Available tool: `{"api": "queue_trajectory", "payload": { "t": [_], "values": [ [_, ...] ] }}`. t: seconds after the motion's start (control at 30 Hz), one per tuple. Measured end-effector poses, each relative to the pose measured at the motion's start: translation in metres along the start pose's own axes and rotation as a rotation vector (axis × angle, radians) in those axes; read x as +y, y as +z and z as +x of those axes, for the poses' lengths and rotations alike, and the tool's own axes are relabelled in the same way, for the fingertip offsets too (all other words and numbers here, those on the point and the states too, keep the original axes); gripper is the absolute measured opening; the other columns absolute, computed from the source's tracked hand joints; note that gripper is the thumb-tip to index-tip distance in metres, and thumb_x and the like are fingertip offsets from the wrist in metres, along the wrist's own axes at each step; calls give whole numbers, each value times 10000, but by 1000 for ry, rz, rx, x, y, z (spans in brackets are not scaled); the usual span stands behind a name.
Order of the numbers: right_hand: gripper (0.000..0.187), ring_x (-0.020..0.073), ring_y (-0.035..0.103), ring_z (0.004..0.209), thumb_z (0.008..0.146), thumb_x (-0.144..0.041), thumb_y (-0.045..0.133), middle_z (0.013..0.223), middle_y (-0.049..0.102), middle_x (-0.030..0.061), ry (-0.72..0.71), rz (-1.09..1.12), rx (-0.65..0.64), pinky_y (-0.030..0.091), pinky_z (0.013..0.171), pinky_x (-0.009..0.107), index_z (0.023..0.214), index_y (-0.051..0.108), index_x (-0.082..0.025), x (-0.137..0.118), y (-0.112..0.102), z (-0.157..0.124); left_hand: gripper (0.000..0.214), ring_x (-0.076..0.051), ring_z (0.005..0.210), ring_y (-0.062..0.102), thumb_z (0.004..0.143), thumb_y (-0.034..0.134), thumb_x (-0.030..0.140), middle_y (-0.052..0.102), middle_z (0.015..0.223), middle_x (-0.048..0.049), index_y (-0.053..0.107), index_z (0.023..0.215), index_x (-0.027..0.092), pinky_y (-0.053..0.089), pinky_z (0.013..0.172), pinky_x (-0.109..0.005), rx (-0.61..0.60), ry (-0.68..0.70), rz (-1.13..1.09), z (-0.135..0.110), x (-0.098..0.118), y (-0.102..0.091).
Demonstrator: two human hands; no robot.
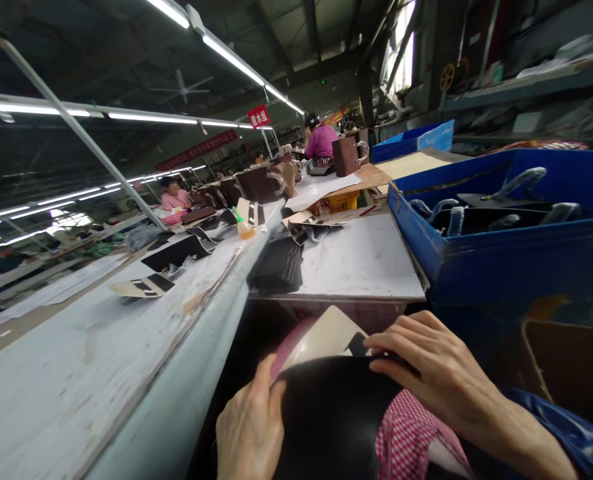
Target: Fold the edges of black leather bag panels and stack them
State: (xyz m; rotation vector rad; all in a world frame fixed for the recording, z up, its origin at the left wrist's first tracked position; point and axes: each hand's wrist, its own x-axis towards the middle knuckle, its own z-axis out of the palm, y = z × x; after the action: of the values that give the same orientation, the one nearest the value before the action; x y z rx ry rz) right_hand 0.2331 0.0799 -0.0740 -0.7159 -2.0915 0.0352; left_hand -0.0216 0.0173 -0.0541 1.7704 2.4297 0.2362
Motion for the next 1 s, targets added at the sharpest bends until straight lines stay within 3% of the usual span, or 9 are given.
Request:
{"api": "queue_trajectory", "payload": {
  "t": [0.1,0.17,0.27,0.4,0.53,0.63,0.8,1.0],
  "values": [
    [12,131,603,795,912,-232,659,868,680,-22,206,156,-74,392,776,300,917,668,-225,22,9,-11,438,-271,982,681,979,335,284,743,1022,-10,569,1349,275,458,836,-397,-79,-16,-71,0,-8,6],
    [86,158,608,848,886,-306,670,889,658,10,395,301,-103,437,792,306,866,697,-227,37,23,-14,419,-252,978,690,973,350,296,749,1015,-6,613,1299,288,475,837,-376,-51,3,-107,-2,-11,9],
    [257,196,596,913,822,-454,689,989,621,67,594,453,-92,481,836,340,834,715,-198,56,45,-14,378,-215,908,717,972,387,298,761,970,-10,666,1225,271,511,788,-325,118,76,-138,-8,-13,15],
    [470,217,584,942,755,-591,717,1111,579,133,710,707,-100,513,803,344,753,671,-123,62,54,-6,283,-164,811,736,974,462,311,769,909,15,687,1138,259,540,708,-246,359,292,-169,-15,-17,18],
    [465,181,606,845,703,-555,790,956,629,81,838,1030,-118,527,757,301,811,653,-124,46,39,10,208,-66,774,729,935,573,233,765,924,89,655,1120,279,533,722,-91,487,569,-216,-18,-17,-2],
    [421,141,596,678,673,-474,840,760,645,16,973,1182,-152,503,635,242,867,658,-147,34,21,25,263,-28,806,724,905,603,138,766,951,78,640,1140,251,487,789,-7,524,698,-263,-23,-13,-25],
    [364,129,606,653,598,-396,900,745,671,16,965,1243,-101,505,599,195,779,681,-168,25,-2,47,398,-83,914,729,889,611,75,759,1061,31,613,1241,261,525,858,-76,494,753,-336,-34,-10,-52],
    [359,103,546,567,594,-391,902,687,629,2,947,1202,-23,456,496,176,752,661,-177,18,-9,61,336,-118,902,736,896,613,110,762,1045,27,681,1184,270,555,798,-91,594,700,-360,-43,-5,-61]
  ]
}}
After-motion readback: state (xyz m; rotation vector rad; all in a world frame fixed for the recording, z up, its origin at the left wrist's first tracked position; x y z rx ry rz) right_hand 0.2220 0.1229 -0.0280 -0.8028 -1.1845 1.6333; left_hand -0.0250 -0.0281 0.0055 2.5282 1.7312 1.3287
